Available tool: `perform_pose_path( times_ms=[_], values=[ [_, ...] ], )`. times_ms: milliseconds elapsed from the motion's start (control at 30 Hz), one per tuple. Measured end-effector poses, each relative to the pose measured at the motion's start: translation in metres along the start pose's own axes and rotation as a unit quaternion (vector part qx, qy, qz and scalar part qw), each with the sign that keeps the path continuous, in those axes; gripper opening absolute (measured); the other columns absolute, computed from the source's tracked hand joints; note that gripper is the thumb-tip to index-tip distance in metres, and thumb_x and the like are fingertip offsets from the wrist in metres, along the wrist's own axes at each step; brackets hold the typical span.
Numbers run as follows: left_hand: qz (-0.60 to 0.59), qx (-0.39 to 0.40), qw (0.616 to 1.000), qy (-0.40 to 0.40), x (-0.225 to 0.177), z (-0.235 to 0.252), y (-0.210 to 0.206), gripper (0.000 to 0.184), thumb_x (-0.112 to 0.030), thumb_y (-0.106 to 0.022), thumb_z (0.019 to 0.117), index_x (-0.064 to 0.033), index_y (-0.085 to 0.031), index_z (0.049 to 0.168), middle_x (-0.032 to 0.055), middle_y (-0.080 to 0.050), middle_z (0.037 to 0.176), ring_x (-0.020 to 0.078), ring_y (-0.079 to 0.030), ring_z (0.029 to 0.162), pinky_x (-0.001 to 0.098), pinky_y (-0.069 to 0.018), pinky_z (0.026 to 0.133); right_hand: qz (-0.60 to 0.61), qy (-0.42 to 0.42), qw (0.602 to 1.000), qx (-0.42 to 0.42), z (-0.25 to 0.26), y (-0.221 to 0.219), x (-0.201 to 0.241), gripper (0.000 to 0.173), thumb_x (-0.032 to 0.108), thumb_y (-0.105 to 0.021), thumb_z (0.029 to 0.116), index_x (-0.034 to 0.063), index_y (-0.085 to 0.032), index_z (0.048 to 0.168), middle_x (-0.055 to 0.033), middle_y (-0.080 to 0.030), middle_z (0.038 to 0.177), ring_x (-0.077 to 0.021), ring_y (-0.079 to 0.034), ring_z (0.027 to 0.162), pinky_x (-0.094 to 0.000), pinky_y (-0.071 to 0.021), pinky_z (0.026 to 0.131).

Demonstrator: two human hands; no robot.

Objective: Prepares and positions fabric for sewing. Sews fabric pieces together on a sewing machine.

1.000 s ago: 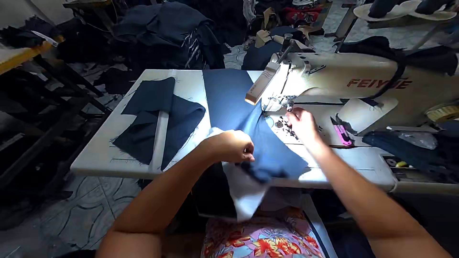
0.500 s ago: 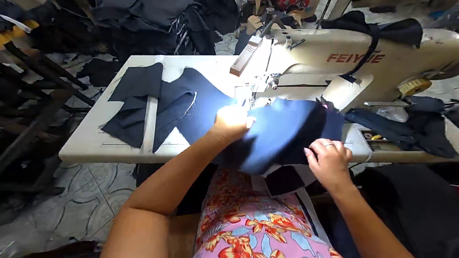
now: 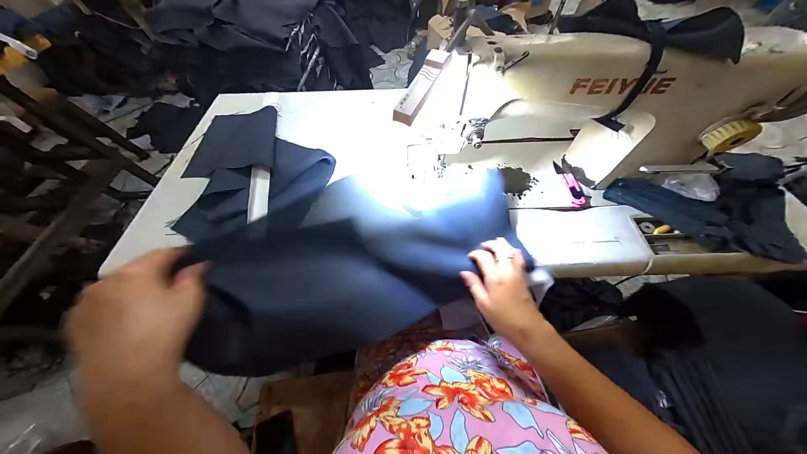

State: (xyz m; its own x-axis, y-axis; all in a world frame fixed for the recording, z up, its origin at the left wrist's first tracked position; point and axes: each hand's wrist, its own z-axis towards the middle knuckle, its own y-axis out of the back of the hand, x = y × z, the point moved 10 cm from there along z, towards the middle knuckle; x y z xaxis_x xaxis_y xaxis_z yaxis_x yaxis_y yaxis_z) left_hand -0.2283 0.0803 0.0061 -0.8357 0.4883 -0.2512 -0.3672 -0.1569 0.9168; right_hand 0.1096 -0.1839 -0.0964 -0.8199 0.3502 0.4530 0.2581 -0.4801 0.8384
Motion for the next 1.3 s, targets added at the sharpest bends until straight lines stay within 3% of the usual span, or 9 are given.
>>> perform_pose_path(
  times_ms=[100,367,500,600,700,767,867,1067,1300],
  values=[
    [0.010,-0.056,0.996,0.064,0.020,-0.011,0.020,0.051,-0.021,-0.053,0.1030,0.0077,-0.047,0.144,0.0411,-0.041,0.147,0.0624,-0.041,0.135,0.0778,-0.0338,0.105,0.012,0.067,0.995,0.068,0.019,-0.042,0.051,0.044,0.037,-0.056,0.1030,0.0011,-0.069,0.125,-0.0277,-0.057,0.142,-0.0466,-0.043,0.143,-0.0667,-0.0276,0.119],
    [-0.147,0.182,0.885,-0.403,-0.231,-0.043,-0.153,0.059,-0.042,-0.034,0.1089,-0.0080,-0.042,0.157,0.0124,-0.038,0.164,0.0294,-0.033,0.153,0.0572,-0.0245,0.123,0.033,0.258,0.964,0.053,0.061,-0.033,0.051,0.036,0.029,-0.057,0.1011,0.0042,-0.070,0.124,-0.0190,-0.063,0.134,-0.0351,-0.056,0.132,-0.0541,-0.0412,0.114],
    [-0.171,0.102,0.878,-0.434,-0.267,0.002,-0.156,0.043,-0.034,-0.048,0.1067,-0.0017,-0.075,0.104,0.0186,-0.072,0.114,0.0365,-0.066,0.113,0.0605,-0.0443,0.102,0.180,0.248,0.951,-0.044,0.004,0.024,0.060,0.020,0.019,-0.066,0.0947,0.0012,-0.074,0.093,-0.0115,-0.072,0.096,-0.0200,-0.069,0.095,-0.0362,-0.0586,0.086],
    [-0.148,0.139,0.868,-0.453,-0.298,0.033,-0.171,0.049,-0.042,-0.068,0.0958,0.0045,-0.068,0.079,0.0232,-0.067,0.095,0.0406,-0.066,0.097,0.0573,-0.0495,0.090,0.239,0.123,0.936,0.229,-0.043,-0.024,0.068,0.041,0.038,-0.062,0.0998,0.0022,-0.073,0.084,-0.0077,-0.068,0.074,-0.0159,-0.065,0.070,-0.0349,-0.0542,0.067],
    [-0.223,0.234,0.822,-0.469,-0.315,0.048,-0.195,0.056,-0.045,-0.077,0.0876,0.0009,-0.070,0.119,0.0238,-0.059,0.138,0.0390,-0.054,0.131,0.0577,-0.0395,0.110,0.206,-0.109,0.858,0.457,-0.060,-0.100,0.023,0.064,0.053,-0.049,0.1052,-0.0077,-0.066,0.118,-0.0268,-0.068,0.108,-0.0376,-0.066,0.104,-0.0576,-0.0492,0.094],
    [-0.276,0.288,0.775,-0.490,-0.317,0.044,-0.203,0.060,-0.040,-0.073,0.0909,-0.0034,-0.063,0.138,0.0252,-0.041,0.158,0.0389,-0.036,0.149,0.0565,-0.0259,0.121,0.261,-0.233,0.835,0.424,-0.058,-0.126,0.000,0.072,0.055,-0.049,0.1044,-0.0129,-0.058,0.127,-0.0323,-0.061,0.124,-0.0416,-0.059,0.119,-0.0604,-0.0436,0.103],
    [-0.329,0.316,0.767,-0.451,-0.297,0.042,-0.198,0.041,-0.025,-0.074,0.0909,0.0028,-0.069,0.121,0.0205,-0.051,0.151,0.0282,-0.044,0.145,0.0439,-0.0323,0.120,0.409,-0.278,0.798,0.345,-0.048,-0.140,0.016,0.051,0.038,-0.046,0.1099,-0.0054,-0.057,0.135,-0.0193,-0.065,0.129,-0.0208,-0.062,0.121,-0.0422,-0.0478,0.107],
    [-0.360,0.268,0.859,-0.247,-0.186,0.078,-0.102,0.013,-0.005,-0.072,0.0867,0.0036,-0.064,0.092,0.0074,-0.066,0.083,0.0114,-0.063,0.075,0.0329,-0.0555,0.072,0.607,0.016,0.735,0.301,-0.010,-0.067,0.116,0.023,0.012,-0.045,0.1076,0.0013,-0.064,0.113,0.0049,-0.072,0.098,0.0007,-0.068,0.094,-0.0249,-0.0579,0.090],
    [-0.481,0.190,0.838,-0.174,-0.110,0.066,0.048,0.052,0.007,-0.056,0.0911,-0.0193,-0.049,0.135,-0.0126,-0.076,0.096,0.0000,-0.073,0.078,0.0179,-0.0622,0.070,0.542,0.074,0.824,0.146,0.047,-0.008,0.135,0.016,0.011,-0.056,0.1026,0.0083,-0.072,0.100,0.0075,-0.070,0.080,0.0032,-0.066,0.073,-0.0168,-0.0565,0.069]
  ],
)
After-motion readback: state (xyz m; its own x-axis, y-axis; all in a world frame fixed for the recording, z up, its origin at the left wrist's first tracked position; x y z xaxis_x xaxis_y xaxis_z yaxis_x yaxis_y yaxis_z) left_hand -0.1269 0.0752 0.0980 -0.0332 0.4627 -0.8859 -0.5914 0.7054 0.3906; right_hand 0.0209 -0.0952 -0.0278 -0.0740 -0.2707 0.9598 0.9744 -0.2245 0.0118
